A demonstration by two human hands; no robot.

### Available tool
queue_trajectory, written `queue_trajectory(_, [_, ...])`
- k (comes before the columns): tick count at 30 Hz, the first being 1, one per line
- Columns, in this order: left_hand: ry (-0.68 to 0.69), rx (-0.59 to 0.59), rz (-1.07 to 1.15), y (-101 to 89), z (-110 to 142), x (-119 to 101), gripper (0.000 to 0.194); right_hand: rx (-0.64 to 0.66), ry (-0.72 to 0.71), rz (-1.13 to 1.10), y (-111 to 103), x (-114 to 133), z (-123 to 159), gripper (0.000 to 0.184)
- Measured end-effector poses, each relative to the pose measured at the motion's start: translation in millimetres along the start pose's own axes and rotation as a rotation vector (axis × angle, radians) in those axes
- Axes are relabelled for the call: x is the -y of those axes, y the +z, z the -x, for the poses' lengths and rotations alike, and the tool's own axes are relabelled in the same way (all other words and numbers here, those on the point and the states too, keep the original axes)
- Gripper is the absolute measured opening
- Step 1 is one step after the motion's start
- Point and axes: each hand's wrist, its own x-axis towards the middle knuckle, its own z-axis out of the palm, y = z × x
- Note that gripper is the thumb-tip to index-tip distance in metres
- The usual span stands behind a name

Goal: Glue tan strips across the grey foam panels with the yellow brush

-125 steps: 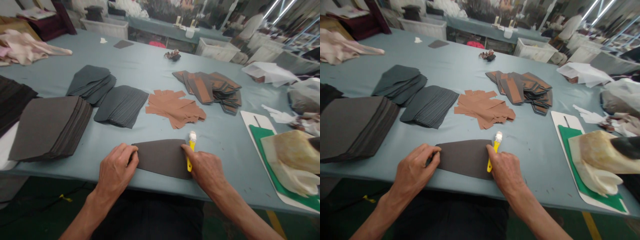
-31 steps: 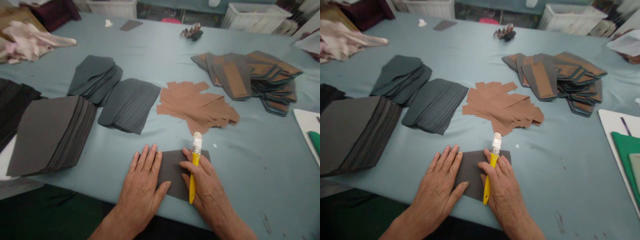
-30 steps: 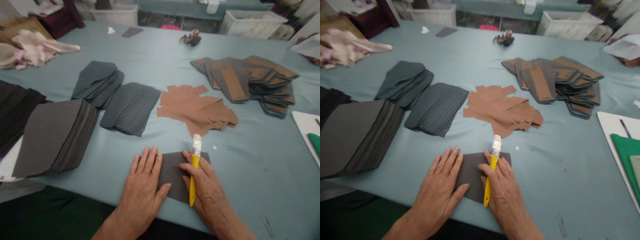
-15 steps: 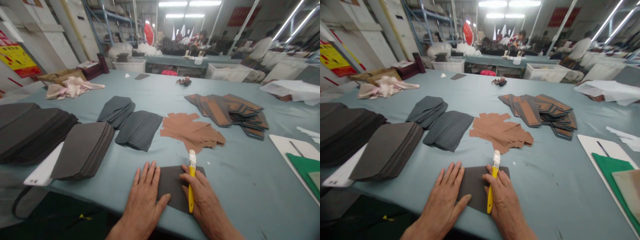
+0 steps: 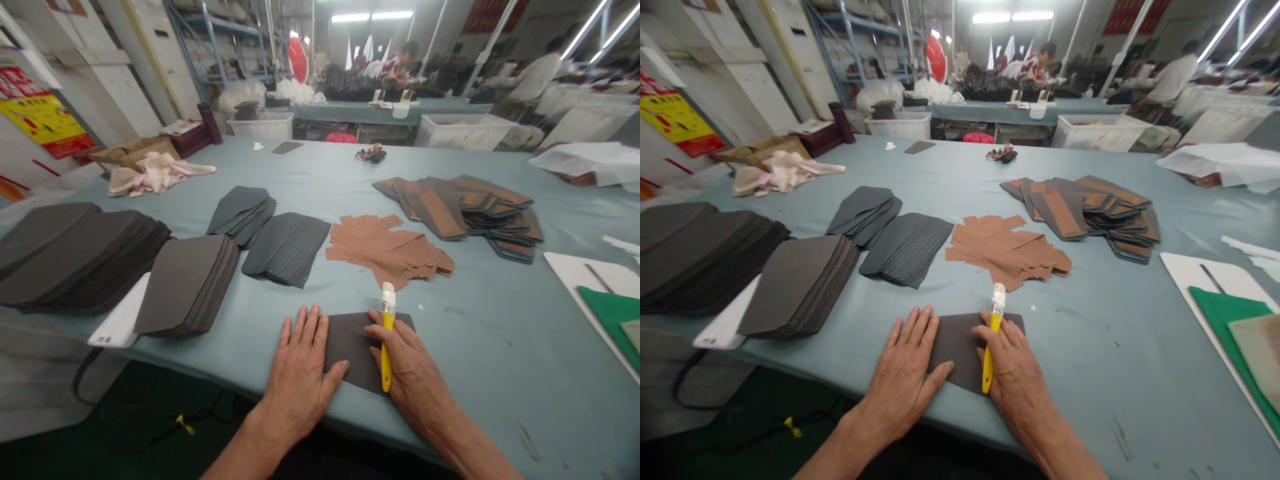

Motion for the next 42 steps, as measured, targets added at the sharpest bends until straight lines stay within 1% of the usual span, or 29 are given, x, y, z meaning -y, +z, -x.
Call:
queue_trajectory(7, [-0.005, 0.074, -0.001, -7.6, -1, -1, 0.075, 0.036, 0.03, -0.031, -1, 0, 1, 0.027])
queue_trajectory(14, [-0.008, 0.083, 0.004, -9.2, -2, 0, 0.07, 0.037, 0.033, -0.024, -1, 2, 0, 0.029])
queue_trajectory(18, [0.002, 0.083, 0.006, -8.8, 2, 7, 0.069, 0.034, 0.037, -0.031, 0, 3, 0, 0.029])
queue_trajectory(21, [-0.02, 0.092, -0.003, -15.1, 9, 18, 0.071, 0.04, 0.047, -0.028, 0, 4, 0, 0.03])
queue_trajectory(24, [-0.115, 0.06, 0.034, -28.2, 14, 31, 0.066, 0.051, 0.044, -0.001, 1, 6, 0, 0.035])
queue_trajectory(26, [-0.174, -0.008, 0.069, -37.0, 15, 37, 0.064, 0.05, 0.049, 0.012, 0, 7, 0, 0.036])
queue_trajectory(29, [-0.207, -0.1, 0.09, -44.3, 14, 38, 0.06, 0.048, 0.061, 0.044, -1, 10, 0, 0.033])
queue_trajectory(32, [-0.215, -0.119, 0.109, -44.9, 12, 32, 0.052, 0.055, 0.063, 0.08, -2, 12, 0, 0.033])
queue_trajectory(36, [-0.184, -0.137, 0.134, -43.9, 9, 25, 0.045, 0.063, 0.055, 0.093, -4, 14, 0, 0.031])
queue_trajectory(42, [-0.179, -0.143, 0.173, -45.0, 5, 32, 0.039, 0.063, 0.047, 0.11, -7, 13, -1, 0.029])
